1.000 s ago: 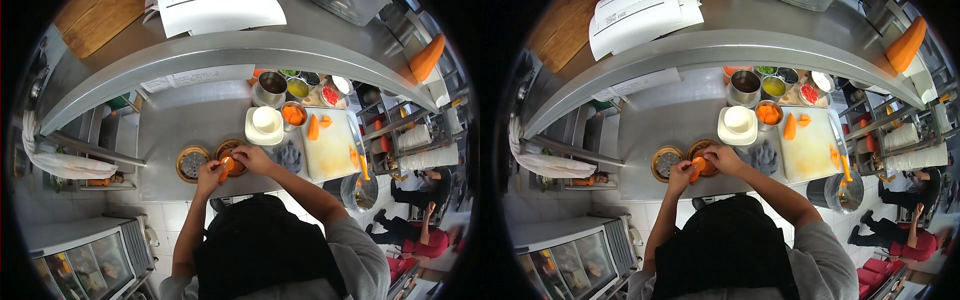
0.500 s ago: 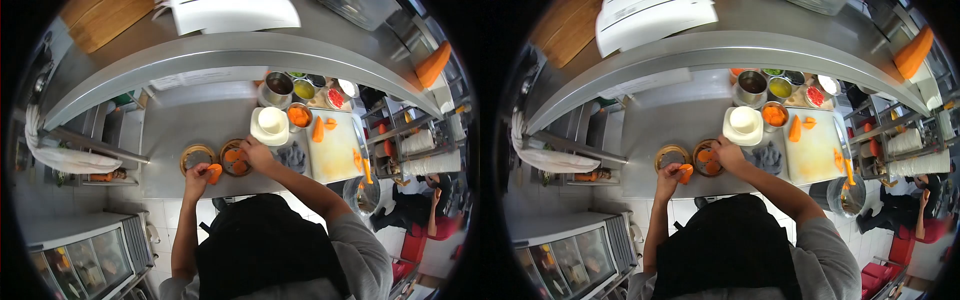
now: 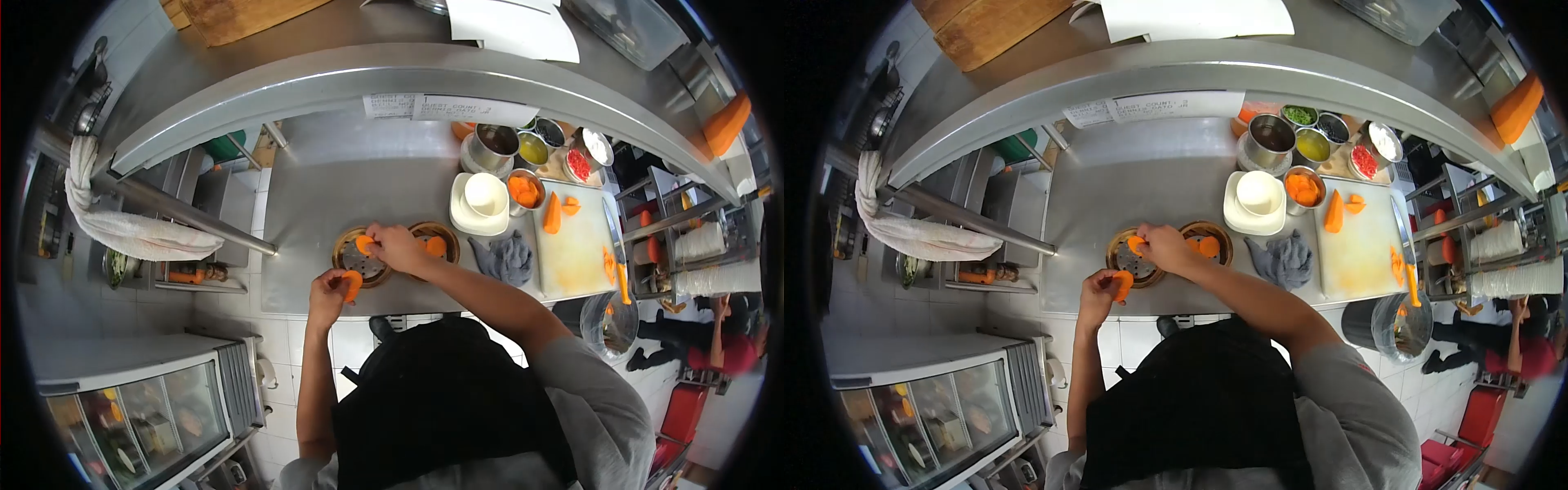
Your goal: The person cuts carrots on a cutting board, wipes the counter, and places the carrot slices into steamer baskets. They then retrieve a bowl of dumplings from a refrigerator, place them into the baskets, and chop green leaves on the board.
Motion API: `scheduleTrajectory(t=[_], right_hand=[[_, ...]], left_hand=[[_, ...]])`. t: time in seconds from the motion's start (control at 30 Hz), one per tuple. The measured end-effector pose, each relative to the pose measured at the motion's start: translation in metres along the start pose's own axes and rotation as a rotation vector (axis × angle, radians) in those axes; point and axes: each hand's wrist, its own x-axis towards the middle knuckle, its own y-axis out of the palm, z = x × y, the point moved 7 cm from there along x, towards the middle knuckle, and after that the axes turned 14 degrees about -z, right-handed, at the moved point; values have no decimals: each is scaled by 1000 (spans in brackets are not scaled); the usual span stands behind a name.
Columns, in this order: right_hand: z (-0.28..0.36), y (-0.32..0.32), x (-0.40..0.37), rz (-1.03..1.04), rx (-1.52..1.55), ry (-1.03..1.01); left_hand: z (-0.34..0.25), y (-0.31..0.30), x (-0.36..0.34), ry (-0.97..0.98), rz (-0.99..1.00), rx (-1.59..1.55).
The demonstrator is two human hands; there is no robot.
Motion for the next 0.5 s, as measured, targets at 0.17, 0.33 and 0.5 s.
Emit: scheduleTrajectory(t=[0.17, 0.33, 0.5], right_hand=[[-2, 37, 12, 138, -380, -20], [9, 20, 1, -33, -406, -25], [10, -11, -32, -129, 71, 18]], left_hand=[[-34, 3, 12, 218, -43, 497], [-24, 28, 43, 442, -45, 878], [-47, 23, 35, 434, -43, 861]])
